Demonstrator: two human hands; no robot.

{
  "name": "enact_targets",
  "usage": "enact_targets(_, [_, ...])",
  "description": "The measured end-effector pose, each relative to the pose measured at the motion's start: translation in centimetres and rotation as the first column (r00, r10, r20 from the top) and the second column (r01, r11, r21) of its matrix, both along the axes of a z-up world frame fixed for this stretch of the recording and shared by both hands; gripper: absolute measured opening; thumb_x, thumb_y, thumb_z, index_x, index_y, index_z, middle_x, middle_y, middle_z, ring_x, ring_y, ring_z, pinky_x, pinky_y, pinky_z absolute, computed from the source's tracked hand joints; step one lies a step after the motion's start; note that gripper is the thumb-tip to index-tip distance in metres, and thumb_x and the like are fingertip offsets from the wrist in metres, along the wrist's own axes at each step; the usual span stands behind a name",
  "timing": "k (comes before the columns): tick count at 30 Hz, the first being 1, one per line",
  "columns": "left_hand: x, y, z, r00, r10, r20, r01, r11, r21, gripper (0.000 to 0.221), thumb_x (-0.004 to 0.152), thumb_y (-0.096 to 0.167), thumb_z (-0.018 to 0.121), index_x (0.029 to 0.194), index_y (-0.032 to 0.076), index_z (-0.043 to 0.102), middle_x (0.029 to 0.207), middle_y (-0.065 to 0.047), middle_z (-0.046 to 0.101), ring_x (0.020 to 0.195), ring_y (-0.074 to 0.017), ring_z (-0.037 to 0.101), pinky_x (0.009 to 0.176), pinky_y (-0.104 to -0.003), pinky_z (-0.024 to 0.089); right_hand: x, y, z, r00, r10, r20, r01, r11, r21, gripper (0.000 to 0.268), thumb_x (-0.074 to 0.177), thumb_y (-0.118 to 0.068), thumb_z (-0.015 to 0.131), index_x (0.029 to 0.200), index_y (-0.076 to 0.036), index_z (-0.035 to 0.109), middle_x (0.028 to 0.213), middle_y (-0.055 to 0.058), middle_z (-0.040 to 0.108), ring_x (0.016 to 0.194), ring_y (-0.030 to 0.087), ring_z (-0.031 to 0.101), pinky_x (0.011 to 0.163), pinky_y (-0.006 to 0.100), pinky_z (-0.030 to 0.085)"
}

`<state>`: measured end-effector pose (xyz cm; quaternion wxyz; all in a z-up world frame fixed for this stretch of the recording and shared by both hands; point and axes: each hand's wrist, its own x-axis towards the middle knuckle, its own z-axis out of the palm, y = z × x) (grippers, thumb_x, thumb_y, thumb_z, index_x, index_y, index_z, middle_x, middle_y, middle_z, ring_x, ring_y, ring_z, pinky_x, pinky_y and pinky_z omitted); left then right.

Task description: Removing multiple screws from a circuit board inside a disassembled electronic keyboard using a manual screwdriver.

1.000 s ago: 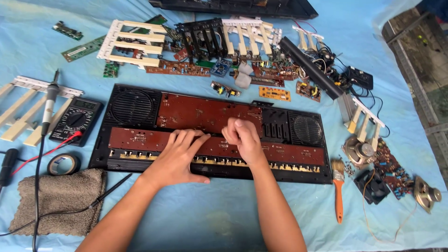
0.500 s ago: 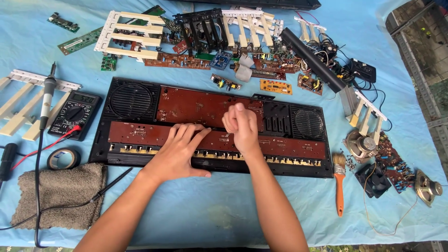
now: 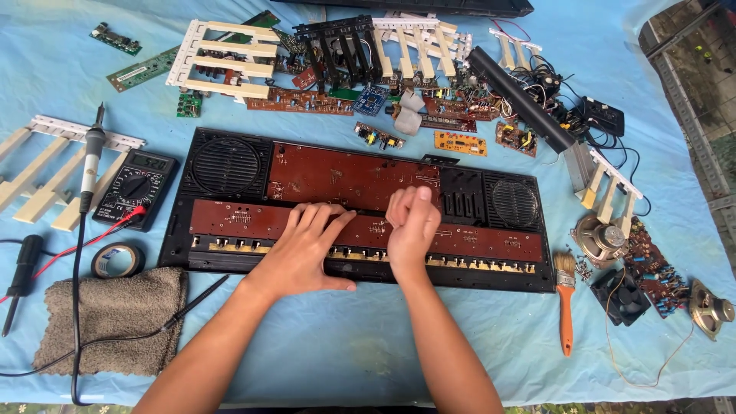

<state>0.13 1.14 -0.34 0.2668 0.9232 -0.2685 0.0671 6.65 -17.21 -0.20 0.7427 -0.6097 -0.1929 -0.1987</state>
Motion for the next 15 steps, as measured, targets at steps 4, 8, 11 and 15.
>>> enact_targets(4, [0.0, 0.0, 0.0, 1.0, 0.006, 0.008, -0.007, 1.0, 0.008, 0.11, 0.062, 0.069, 0.086, 0.143, 0.003, 0.049, 0.127, -0.014, 0.051, 0.125, -0.0338, 0.044, 0.11, -0.055, 0.028, 1.8, -1.6, -1.1, 0.979, 0.202, -0.008, -0.198, 0.965, 0.171, 0.06, 0.117, -0.03, 0.025, 0.058, -0.019, 0.029, 0.05, -0.006, 0.017, 0.042, 0.007, 0.017, 0.04, 0.021, 0.017])
enact_targets(8, [0.1, 0.0, 0.0, 1.0, 0.007, 0.012, -0.007, 1.0, -0.001, 0.109, 0.063, 0.068, 0.086, 0.142, 0.002, 0.05, 0.127, -0.015, 0.051, 0.126, -0.0346, 0.044, 0.11, -0.055, 0.028, 2.6, -2.4, -1.1, 0.94, 0.338, -0.036, -0.328, 0.929, 0.17, 0.062, 0.116, -0.028, 0.029, 0.055, -0.018, 0.03, 0.046, -0.005, 0.019, 0.041, 0.008, 0.016, 0.04, 0.021, 0.016])
enact_targets(11, [0.2, 0.0, 0.0, 1.0, 0.004, 0.006, -0.004, 1.0, -0.003, 0.109, 0.063, 0.067, 0.086, 0.142, 0.002, 0.05, 0.127, -0.016, 0.051, 0.126, -0.0348, 0.044, 0.11, -0.056, 0.028, 2.7, -2.5, -0.8, 0.909, 0.412, -0.058, -0.4, 0.904, 0.153, 0.062, 0.115, -0.028, 0.031, 0.054, -0.017, 0.03, 0.045, -0.004, 0.019, 0.042, 0.008, 0.014, 0.04, 0.02, 0.015])
enact_targets(15, [0.0, -0.1, 0.0, 1.0, 0.005, 0.014, -0.005, 1.0, 0.003, 0.108, 0.063, 0.067, 0.086, 0.142, 0.002, 0.05, 0.127, -0.016, 0.051, 0.126, -0.0344, 0.044, 0.11, -0.055, 0.029, 3.7, -2.9, -0.9, 0.84, 0.534, -0.096, -0.517, 0.841, 0.159, 0.061, 0.113, -0.027, 0.034, 0.053, -0.018, 0.028, 0.045, -0.004, 0.017, 0.042, 0.008, 0.014, 0.039, 0.02, 0.014])
